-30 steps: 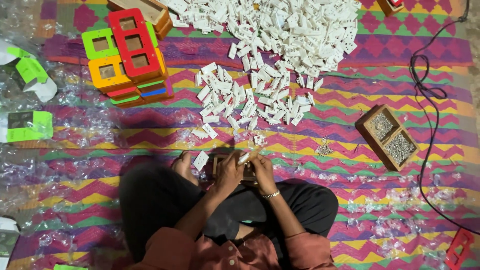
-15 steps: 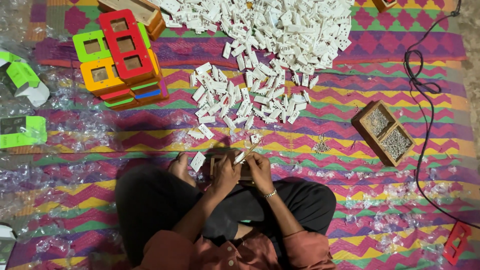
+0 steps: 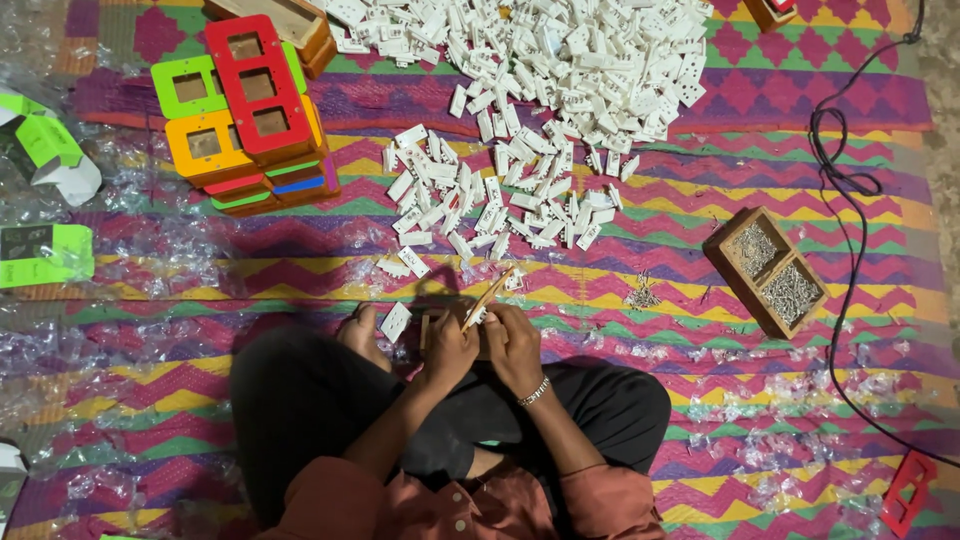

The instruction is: The person sits cross-legged on a mat on the floor and assembles white electrical switch and socket plates. They pick up white switch inserts from a pile, place them into an orange plastic alignment jig on their lap, press the inserts into faceplate frames, and take small metal screws from a wooden box to fasten the assemblies, setting finished plates aside.

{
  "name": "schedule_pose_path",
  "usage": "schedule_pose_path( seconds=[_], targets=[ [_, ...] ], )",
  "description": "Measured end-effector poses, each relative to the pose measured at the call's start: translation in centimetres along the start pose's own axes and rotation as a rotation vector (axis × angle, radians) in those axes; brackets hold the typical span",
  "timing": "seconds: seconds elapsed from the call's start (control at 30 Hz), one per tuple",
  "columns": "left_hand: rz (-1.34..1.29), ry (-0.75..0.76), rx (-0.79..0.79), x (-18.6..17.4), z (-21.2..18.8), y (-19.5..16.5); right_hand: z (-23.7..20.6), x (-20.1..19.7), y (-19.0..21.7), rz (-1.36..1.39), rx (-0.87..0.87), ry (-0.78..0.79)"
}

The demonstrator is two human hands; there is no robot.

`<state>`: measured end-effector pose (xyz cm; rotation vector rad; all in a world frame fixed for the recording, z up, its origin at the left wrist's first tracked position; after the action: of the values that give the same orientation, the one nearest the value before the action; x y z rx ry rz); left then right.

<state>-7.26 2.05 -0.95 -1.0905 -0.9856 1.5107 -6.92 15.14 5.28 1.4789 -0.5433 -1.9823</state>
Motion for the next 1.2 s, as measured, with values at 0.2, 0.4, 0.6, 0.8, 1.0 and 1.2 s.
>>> schedule_pose_path(
  seconds=[0.2, 0.4, 0.6, 0.8, 1.0, 1.2],
  targets=[
    [0.092, 0.022, 0.058, 0.1, 0.0, -0.5, -0.2, 1.1, -1.4, -0.028, 0.072, 0.058],
    [0.104, 0.053, 0.130, 0.3, -0.2, -1.6, -0.9, 2.8, -4.2, -0.023, 0.124, 0.120],
    [0.088, 0.067, 0.067, 0.3, 0.1, -1.4, -0.5, 2.0, -3.1, -0.021, 0.051, 0.078],
    [0.059, 0.039, 0.059, 0.2, 0.2, -0.9, 0.5, -0.3, -0.6, -0.084, 0.033, 0.001],
    [0.141, 0.071, 0.046, 0.4, 0.0, -0.3, 0.3, -0.3, 0.6, -0.089, -0.063, 0.004],
    [0.151, 0.068, 0.065, 0.4, -0.1, -0.6, -0.1, 0.4, 0.4, -0.112, -0.100, 0.029]
  ],
)
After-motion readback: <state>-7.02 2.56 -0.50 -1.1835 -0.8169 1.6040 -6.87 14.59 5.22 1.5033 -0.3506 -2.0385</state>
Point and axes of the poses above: each hand's wrist, its own z-axis towards the middle knuckle, its own x-axis out of the palm, y = z × x, the point moved 9 cm from there along z, towards the middle knuckle, and after that the axes turned 13 degrees about -z, right-handed, at the moved point
